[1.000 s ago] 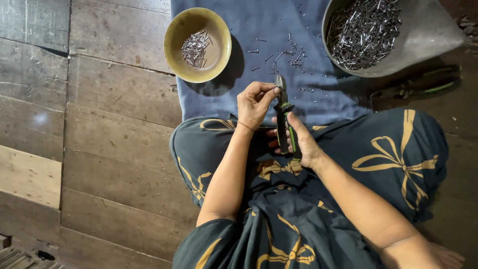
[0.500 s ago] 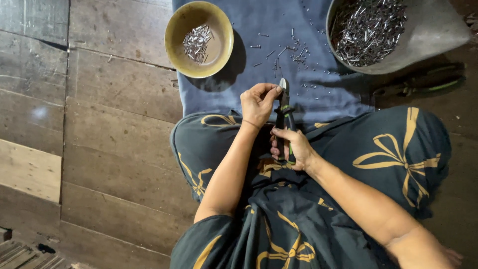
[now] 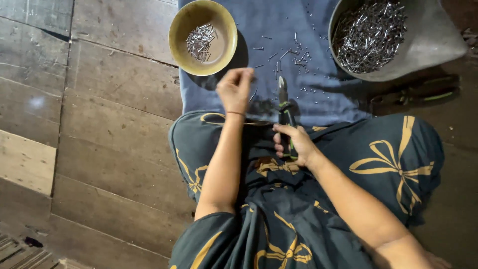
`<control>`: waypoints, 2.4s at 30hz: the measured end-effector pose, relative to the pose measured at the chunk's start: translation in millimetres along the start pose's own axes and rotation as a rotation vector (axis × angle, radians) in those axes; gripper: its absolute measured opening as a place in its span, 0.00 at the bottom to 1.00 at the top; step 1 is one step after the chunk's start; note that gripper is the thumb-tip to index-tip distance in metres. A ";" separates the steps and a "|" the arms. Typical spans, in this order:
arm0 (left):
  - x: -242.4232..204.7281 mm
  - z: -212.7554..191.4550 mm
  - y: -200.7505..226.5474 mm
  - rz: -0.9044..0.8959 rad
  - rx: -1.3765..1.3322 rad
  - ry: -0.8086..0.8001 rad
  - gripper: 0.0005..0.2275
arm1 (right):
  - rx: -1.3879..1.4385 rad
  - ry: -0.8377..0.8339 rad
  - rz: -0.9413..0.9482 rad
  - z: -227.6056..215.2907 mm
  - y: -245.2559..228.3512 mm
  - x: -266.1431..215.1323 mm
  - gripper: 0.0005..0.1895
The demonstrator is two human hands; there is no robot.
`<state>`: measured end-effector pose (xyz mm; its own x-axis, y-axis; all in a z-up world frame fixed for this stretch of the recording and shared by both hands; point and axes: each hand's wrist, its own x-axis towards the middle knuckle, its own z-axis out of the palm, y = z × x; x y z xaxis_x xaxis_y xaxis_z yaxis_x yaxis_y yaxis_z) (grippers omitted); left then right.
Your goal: Cutting small metal pins into pieces using a pair of pliers while sitting on the floor.
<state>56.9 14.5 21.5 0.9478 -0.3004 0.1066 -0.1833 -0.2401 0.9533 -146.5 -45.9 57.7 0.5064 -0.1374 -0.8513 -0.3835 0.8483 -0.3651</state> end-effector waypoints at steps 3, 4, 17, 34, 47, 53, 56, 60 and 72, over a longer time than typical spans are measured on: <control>31.6 -23.8 -8.4 -0.033 0.028 0.269 0.12 | -0.085 0.065 -0.064 -17.7 -2.7 6.1 0.12; 31.1 -27.3 -11.0 -0.031 0.025 0.279 0.12 | -0.093 0.061 -0.067 -25.1 0.2 12.1 0.12; -86.5 -20.6 1.9 0.216 0.806 -0.869 0.12 | -0.189 0.225 -0.128 -52.3 -8.6 -9.3 0.21; -85.4 -37.9 52.7 -0.047 0.857 -1.058 0.22 | -0.128 0.314 -0.341 -105.6 -14.8 -96.5 0.14; -0.3 -53.3 3.7 -0.285 0.956 -0.618 0.08 | -0.143 0.341 -0.453 -93.6 -4.6 -81.3 0.19; -13.7 -21.2 -20.3 -0.130 0.970 -0.623 0.09 | -0.214 0.368 -0.518 -108.9 3.6 -42.5 0.21; -14.4 -11.4 -23.4 -0.093 1.005 -0.666 0.11 | -0.302 0.341 -0.522 -92.8 -19.3 -41.8 0.22; -12.7 0.2 -29.0 -0.111 1.013 -0.731 0.13 | -0.533 0.295 -0.535 -60.8 -55.3 -50.8 0.19; -7.6 25.6 -17.9 -0.339 -0.251 -0.530 0.05 | -0.222 0.202 -0.429 -84.2 -36.6 17.2 0.15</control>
<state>46.3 -2.5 -3.7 0.6748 -0.6732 -0.3023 0.2287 -0.1988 0.9530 -188.7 -122.4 24.7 0.5034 -0.5633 -0.6552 -0.3396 0.5683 -0.7495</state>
